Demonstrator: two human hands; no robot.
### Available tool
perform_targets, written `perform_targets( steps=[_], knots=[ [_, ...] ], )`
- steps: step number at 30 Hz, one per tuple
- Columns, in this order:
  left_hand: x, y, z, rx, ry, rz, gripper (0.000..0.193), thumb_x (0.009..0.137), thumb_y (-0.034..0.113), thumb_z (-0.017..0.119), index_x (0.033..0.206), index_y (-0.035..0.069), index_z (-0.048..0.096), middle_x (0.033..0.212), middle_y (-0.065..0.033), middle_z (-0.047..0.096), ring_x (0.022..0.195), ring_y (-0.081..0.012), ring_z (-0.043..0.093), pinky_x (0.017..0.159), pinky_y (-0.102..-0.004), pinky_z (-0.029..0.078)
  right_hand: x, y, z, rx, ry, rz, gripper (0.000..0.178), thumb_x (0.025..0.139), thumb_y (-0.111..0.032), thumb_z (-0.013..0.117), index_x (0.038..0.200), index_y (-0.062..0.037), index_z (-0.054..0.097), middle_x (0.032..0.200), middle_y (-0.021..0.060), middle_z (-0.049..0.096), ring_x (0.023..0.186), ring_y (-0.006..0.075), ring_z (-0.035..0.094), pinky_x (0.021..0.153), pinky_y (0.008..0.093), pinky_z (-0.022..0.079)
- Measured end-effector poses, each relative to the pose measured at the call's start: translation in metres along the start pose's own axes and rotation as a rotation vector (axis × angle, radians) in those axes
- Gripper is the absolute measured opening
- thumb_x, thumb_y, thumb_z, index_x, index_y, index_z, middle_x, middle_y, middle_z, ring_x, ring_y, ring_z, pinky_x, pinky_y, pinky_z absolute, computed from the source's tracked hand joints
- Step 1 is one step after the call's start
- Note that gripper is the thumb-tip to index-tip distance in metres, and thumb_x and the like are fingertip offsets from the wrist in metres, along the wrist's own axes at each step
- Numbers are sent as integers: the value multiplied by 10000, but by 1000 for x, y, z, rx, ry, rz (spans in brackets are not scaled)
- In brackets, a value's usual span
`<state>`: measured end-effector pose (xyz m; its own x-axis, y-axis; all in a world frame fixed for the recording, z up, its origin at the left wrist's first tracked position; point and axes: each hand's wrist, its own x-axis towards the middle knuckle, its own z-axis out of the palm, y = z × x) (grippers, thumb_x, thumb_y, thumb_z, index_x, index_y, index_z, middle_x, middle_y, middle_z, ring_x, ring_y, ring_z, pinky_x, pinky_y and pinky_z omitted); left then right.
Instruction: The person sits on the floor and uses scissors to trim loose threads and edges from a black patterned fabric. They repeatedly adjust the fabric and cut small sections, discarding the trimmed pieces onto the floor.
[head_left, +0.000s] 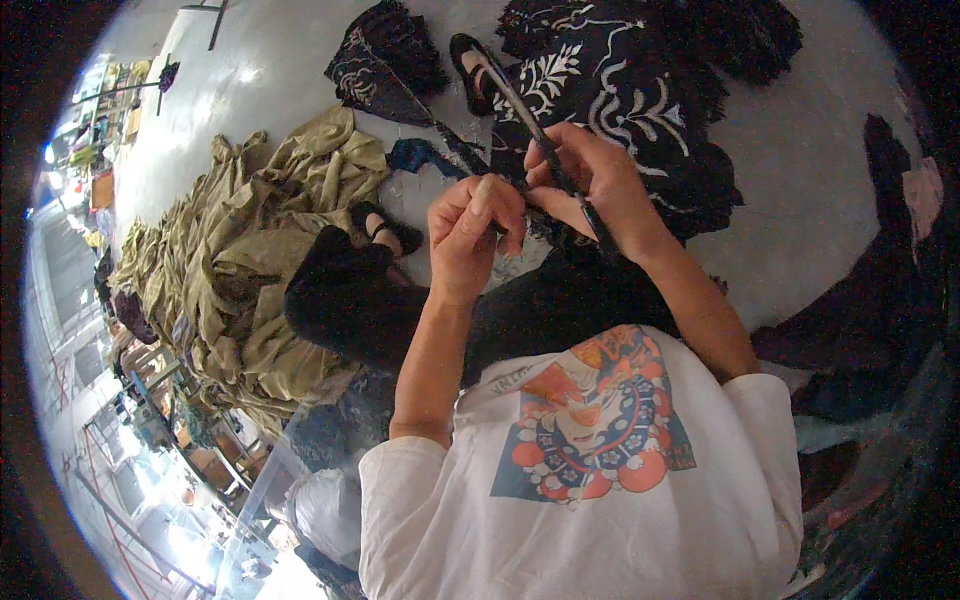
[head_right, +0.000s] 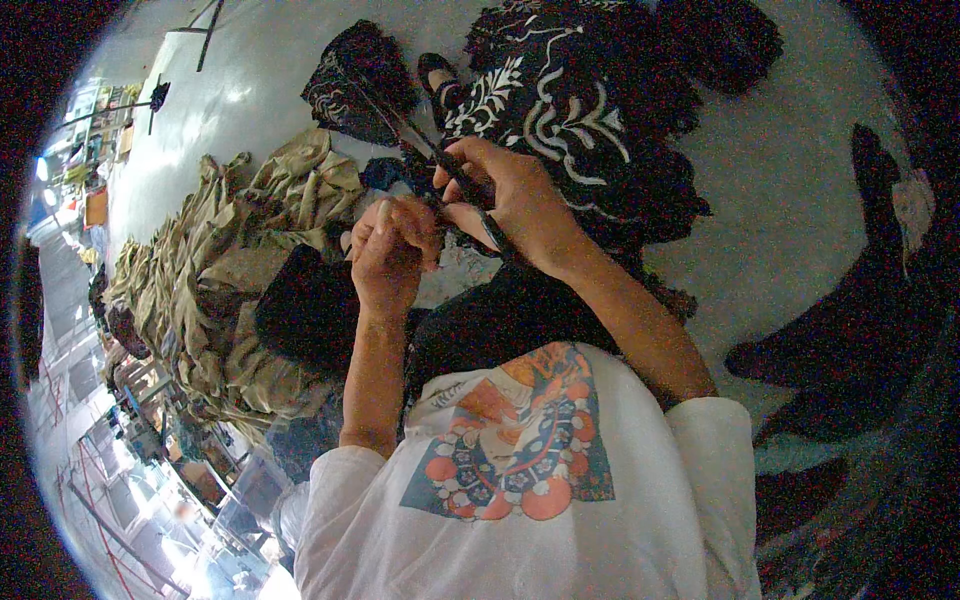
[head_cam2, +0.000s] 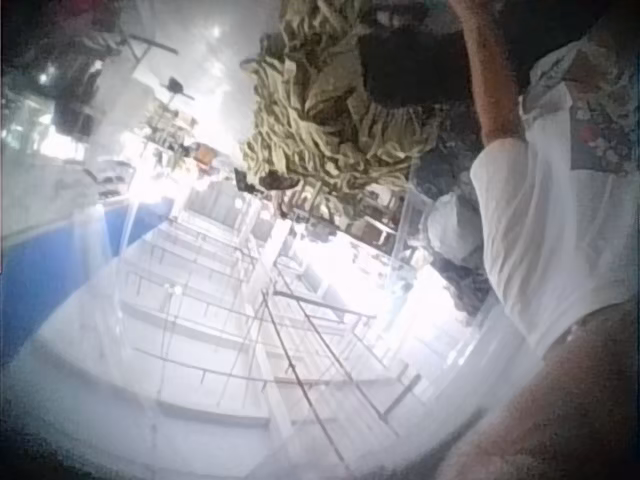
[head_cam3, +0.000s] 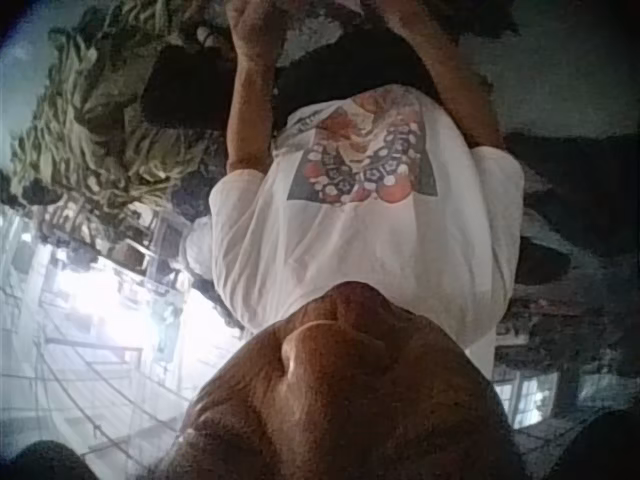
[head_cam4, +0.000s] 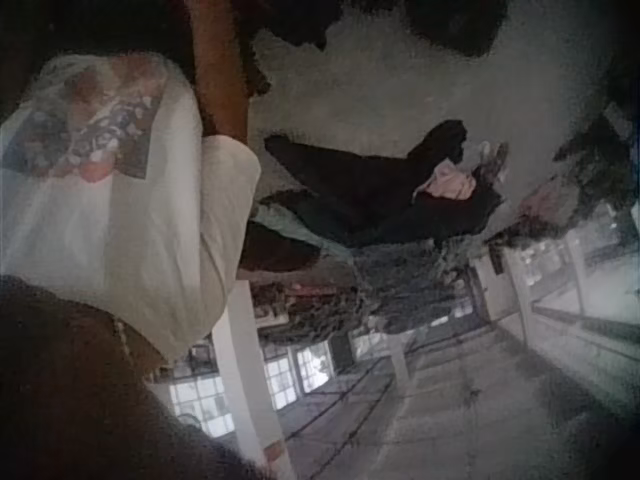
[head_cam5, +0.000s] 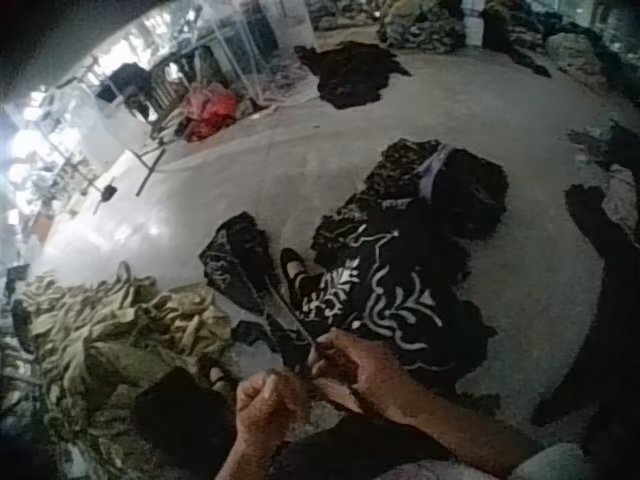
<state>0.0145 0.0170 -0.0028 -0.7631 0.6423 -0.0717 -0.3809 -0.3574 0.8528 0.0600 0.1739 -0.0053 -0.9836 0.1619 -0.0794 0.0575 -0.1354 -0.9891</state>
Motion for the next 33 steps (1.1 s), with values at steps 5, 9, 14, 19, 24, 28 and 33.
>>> perform_targets(
  steps=[5,9,14,19,24,28,33],
  knots=[
    [-2,-4,2,510,253,-1,108,805,100,611,806,14,547,815,-70,576,582,-126,528,513,-230,415,2,-4,-14,86,190,-71,219,732,28,617,917,-36,518,723,5,564,623,53,530,569,192,450],
    [0,2,-8,1159,10,65,137,705,59,693,781,23,584,787,-33,599,721,-133,559,661,-263,452,2,-5,-18,127,176,10,220,725,16,633,904,-41,520,707,8,564,597,68,533,539,200,452],
    [8,14,-7,858,-89,264,79,699,32,651,719,1,581,885,-99,582,778,-200,568,660,-324,447,0,-6,-23,136,130,71,243,730,-28,638,934,-44,506,761,18,575,643,95,569,538,222,484],
    [11,4,4,344,-99,116,125,787,97,553,712,-3,551,1025,-196,543,805,-244,590,712,-336,479,1,-5,-27,86,124,66,223,737,-29,631,928,-43,517,760,6,565,661,75,540,548,221,471],
    [14,-3,2,264,-112,58,201,835,139,514,727,-23,564,1117,-240,511,901,-311,592,786,-397,479,-2,-10,-34,-22,98,78,237,739,-42,639,943,-35,517,774,15,554,686,72,521,615,193,443],
    [18,0,-5,211,-109,109,207,874,111,472,749,-34,551,1147,-212,513,969,-296,580,846,-372,440,-41,-24,-40,-209,28,-35,226,722,-35,537,947,-24,512,751,23,534,641,76,495,571,187,419],
    [22,-1,-5,165,-118,152,218,881,119,460,750,-29,551,1186,-222,482,1034,-332,539,891,-405,408,-74,-33,-51,-246,-387,338,324,655,-48,399,955,-21,515,658,7,497,551,73,460,519,203,398]
  ],
)
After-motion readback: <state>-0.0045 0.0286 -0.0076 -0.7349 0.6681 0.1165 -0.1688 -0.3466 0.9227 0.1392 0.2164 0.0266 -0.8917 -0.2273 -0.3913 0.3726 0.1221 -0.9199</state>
